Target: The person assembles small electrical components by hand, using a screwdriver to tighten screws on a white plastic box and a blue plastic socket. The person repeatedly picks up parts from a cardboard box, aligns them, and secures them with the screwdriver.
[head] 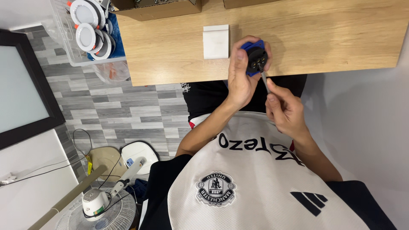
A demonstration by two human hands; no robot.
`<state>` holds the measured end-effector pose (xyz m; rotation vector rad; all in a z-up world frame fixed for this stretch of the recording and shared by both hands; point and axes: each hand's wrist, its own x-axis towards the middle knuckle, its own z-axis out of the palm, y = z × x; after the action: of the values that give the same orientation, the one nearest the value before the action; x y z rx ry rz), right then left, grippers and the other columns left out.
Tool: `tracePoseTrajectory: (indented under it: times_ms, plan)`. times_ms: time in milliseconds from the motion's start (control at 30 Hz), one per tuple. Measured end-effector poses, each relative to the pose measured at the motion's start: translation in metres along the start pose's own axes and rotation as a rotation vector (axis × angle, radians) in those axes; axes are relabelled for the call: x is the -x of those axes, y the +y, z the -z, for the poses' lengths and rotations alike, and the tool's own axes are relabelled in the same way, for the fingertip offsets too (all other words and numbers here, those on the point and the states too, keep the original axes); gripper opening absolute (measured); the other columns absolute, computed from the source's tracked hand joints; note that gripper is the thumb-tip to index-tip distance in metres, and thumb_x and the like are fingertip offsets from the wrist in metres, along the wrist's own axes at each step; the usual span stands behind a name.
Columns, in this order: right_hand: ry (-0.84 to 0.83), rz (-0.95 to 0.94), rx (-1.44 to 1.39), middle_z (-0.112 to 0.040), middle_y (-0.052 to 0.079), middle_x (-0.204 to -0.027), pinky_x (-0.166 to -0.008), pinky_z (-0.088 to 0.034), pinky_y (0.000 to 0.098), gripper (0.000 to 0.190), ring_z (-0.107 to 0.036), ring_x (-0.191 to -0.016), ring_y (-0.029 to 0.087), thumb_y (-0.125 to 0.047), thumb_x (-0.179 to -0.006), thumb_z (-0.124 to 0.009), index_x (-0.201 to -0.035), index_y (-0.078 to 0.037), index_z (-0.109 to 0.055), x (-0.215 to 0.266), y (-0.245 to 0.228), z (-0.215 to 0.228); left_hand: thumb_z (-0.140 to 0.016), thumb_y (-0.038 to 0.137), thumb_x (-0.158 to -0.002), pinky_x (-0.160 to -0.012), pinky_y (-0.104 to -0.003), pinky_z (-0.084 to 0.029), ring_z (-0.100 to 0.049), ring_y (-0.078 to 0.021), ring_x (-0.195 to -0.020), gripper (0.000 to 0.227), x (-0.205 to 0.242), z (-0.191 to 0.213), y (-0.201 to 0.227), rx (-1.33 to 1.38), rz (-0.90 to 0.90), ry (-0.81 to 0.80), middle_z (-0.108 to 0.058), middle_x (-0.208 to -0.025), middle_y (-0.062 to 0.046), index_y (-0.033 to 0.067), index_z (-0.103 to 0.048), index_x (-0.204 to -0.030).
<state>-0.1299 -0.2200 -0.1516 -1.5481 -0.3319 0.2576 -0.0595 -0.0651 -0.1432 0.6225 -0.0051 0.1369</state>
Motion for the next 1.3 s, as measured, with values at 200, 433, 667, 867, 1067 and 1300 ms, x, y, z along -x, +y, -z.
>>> tracePoseTrajectory:
  times_ms: [200, 433, 667, 867, 1067, 1300]
  plan:
    - [0.133, 0.05, 0.403, -0.069, 0.012, -0.087, -0.063, -0.054, 0.0252, 0.035, -0.06, -0.06, 0.013, -0.002, -0.119, -0.059, -0.153, 0.001, -0.062, 0.006, 0.008, -0.001, -0.05, 0.043, -0.124, -0.075, -0.033, -0.042, -0.049, -0.0222, -0.078, 0.032, 0.0, 0.0, -0.002, -0.114, -0.041, -0.019, -0.06, -0.104, -0.017, 0.0139, -0.053, -0.136]
    - [-0.031, -0.054, -0.205, -0.028, 0.0, -0.067, -0.038, -0.035, 0.0231, 0.04, -0.032, -0.041, 0.011, -0.014, -0.122, -0.048, -0.163, -0.016, -0.048, -0.004, 0.003, 0.002, -0.054, 0.046, -0.122, -0.074, -0.032, -0.05, -0.058, -0.0212, -0.091, 0.037, 0.003, 0.008, -0.006, -0.262, -0.08, 0.036, -0.064, -0.113, -0.016, 0.0121, -0.052, -0.136]
    - [0.078, 0.047, 0.167, -0.051, 0.001, -0.067, -0.05, -0.047, 0.0221, 0.037, -0.042, -0.049, 0.008, -0.009, -0.119, -0.055, -0.156, -0.003, -0.056, 0.004, -0.005, -0.004, -0.054, 0.045, -0.121, -0.069, -0.032, -0.041, -0.049, -0.0221, -0.075, 0.035, 0.0, -0.003, -0.004, -0.146, -0.138, 0.004, -0.062, -0.106, -0.017, 0.0115, -0.053, -0.131]
    - [0.1, 0.204, 0.334, -0.066, 0.005, -0.082, -0.059, -0.049, 0.0215, 0.036, -0.053, -0.057, 0.009, -0.002, -0.117, -0.057, -0.153, 0.005, -0.059, 0.016, 0.0, -0.009, -0.049, 0.045, -0.121, -0.065, -0.031, -0.038, -0.05, -0.0199, -0.073, 0.034, 0.009, -0.012, 0.006, -0.184, -0.142, -0.017, -0.062, -0.106, -0.015, 0.0125, -0.052, -0.13]
    - [0.136, 0.217, 0.401, -0.067, 0.006, -0.08, -0.058, -0.046, 0.0229, 0.036, -0.046, -0.056, 0.009, 0.003, -0.114, -0.06, -0.15, 0.004, -0.064, 0.028, 0.002, -0.015, -0.049, 0.046, -0.122, -0.066, -0.03, -0.04, -0.05, -0.021, -0.075, 0.035, 0.028, -0.009, 0.003, -0.21, -0.13, -0.002, -0.063, -0.106, -0.017, 0.0127, -0.051, -0.132]
    - [0.085, -0.006, -0.001, -0.041, -0.001, -0.053, -0.051, -0.044, 0.0237, 0.04, -0.037, -0.045, 0.009, -0.004, -0.117, -0.052, -0.156, -0.006, -0.056, 0.048, -0.014, -0.025, -0.046, 0.041, -0.122, -0.064, -0.031, -0.037, -0.05, -0.0205, -0.069, 0.03, 0.046, -0.014, 0.002, -0.186, -0.197, -0.058, -0.061, -0.103, -0.017, 0.0131, -0.051, -0.131]
